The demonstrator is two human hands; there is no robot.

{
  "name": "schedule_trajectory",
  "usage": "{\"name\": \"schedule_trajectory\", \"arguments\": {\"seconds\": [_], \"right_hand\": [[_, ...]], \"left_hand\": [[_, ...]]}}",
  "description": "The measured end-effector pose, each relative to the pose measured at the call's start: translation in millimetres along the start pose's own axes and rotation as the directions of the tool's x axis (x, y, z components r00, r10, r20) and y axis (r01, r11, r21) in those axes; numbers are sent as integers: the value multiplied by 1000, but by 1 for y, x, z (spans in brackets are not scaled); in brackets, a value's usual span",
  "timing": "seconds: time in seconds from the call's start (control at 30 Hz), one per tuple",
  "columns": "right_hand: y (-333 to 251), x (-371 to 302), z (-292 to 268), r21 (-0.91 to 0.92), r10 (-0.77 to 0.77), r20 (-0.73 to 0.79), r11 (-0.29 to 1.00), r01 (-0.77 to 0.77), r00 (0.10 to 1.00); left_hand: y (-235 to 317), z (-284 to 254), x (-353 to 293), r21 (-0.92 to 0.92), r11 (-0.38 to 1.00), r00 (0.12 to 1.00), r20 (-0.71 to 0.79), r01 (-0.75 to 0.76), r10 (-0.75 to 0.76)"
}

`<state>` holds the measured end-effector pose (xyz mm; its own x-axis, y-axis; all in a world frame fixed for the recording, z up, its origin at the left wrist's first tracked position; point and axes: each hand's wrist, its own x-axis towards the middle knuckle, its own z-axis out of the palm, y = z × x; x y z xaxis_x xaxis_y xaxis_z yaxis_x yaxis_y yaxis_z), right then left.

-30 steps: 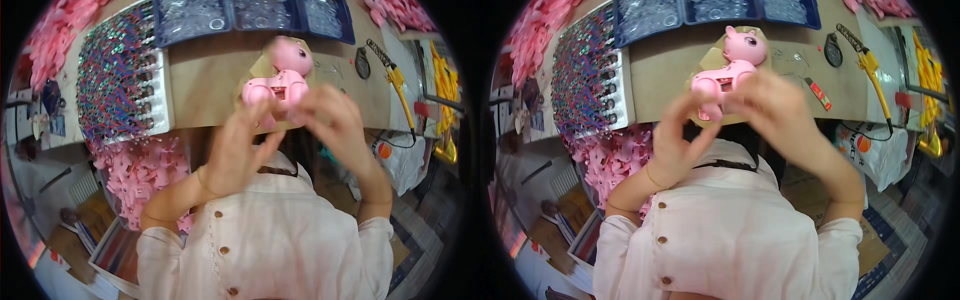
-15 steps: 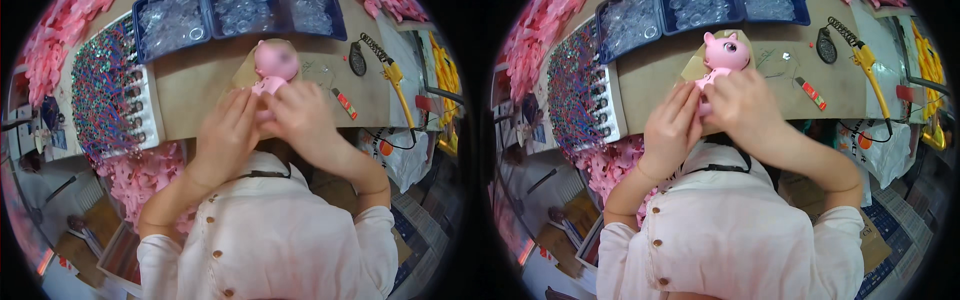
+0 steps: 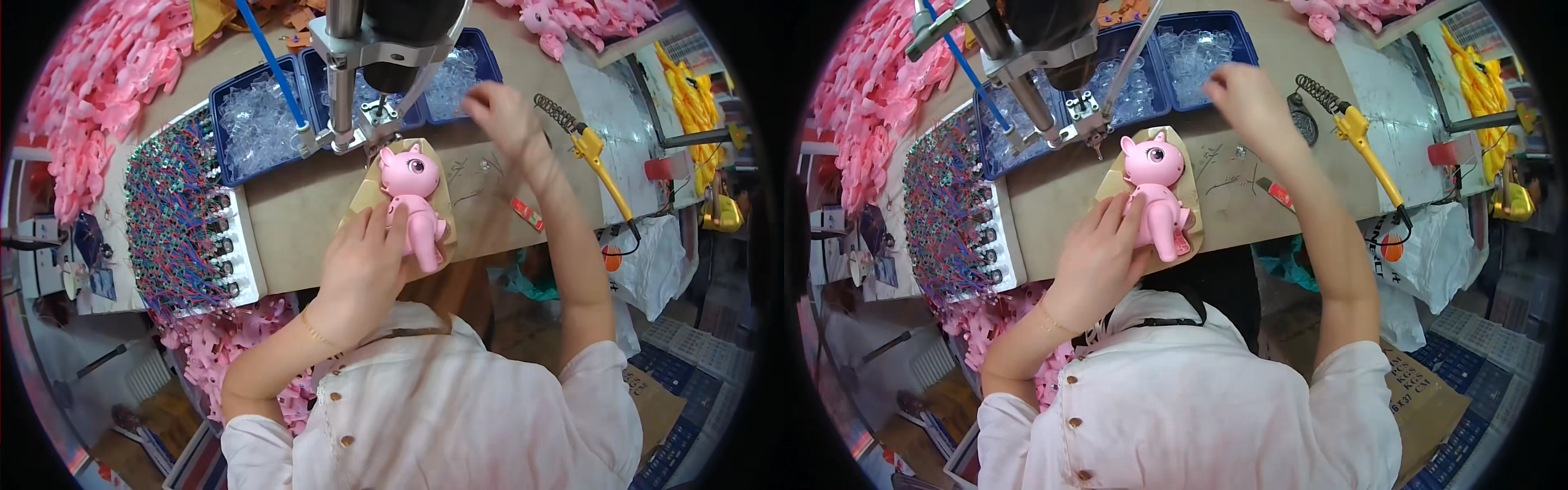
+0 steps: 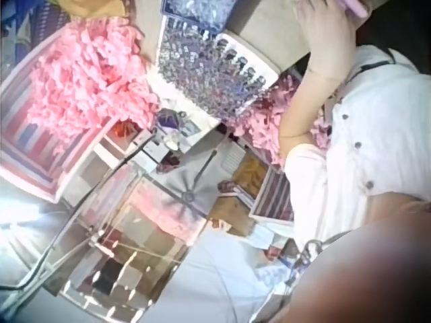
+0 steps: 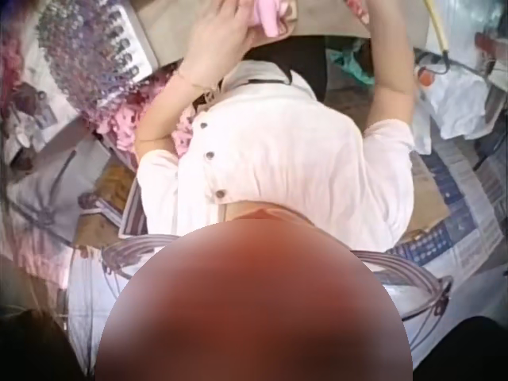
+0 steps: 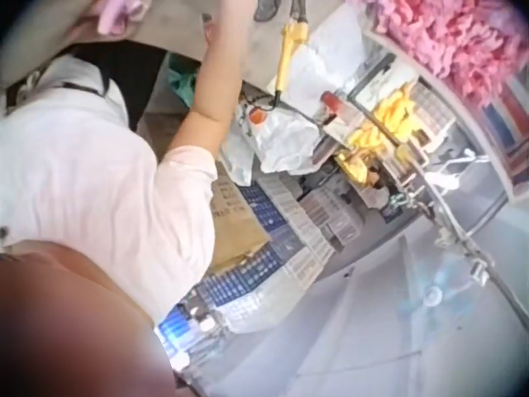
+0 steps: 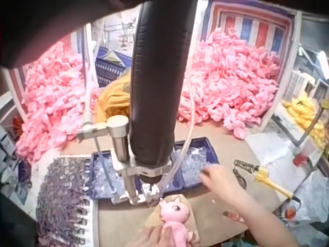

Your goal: Assembling a motorized toy horse by soldering wires and fitting components into the plastic shell.

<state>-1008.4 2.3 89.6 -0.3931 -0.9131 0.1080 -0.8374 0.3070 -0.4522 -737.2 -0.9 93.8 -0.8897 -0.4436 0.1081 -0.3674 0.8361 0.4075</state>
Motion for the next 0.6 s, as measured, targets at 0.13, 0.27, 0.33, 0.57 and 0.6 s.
{"name": "schedule_trajectory", "arguments": {"seconds": [0.13, 0.27, 0.33, 0.57, 0.6], "right_hand": [[40, 45, 38, -224, -24, 8, 974, 25, 1000], [62, 51, 51, -50, -60, -42, 997, 58, 997], [65, 50, 50, 106, 4, -82, 994, 5, 997], [48, 18, 30, 582, 252, -109, 800, -144, 961], [44, 11, 28, 568, 261, -157, 813, -129, 953]], "left_hand": [[-4, 1, 11, -15, 1000, 1000, 27, 9, -9], [-5, -27, -1, -680, 710, 977, 43, 181, -207], [-14, -42, -15, -813, 402, 894, 299, 422, -334], [-19, 8, -61, -601, -770, 893, 439, 213, -95], [-20, 12, -61, -613, -747, 881, 466, 257, -79]]}}
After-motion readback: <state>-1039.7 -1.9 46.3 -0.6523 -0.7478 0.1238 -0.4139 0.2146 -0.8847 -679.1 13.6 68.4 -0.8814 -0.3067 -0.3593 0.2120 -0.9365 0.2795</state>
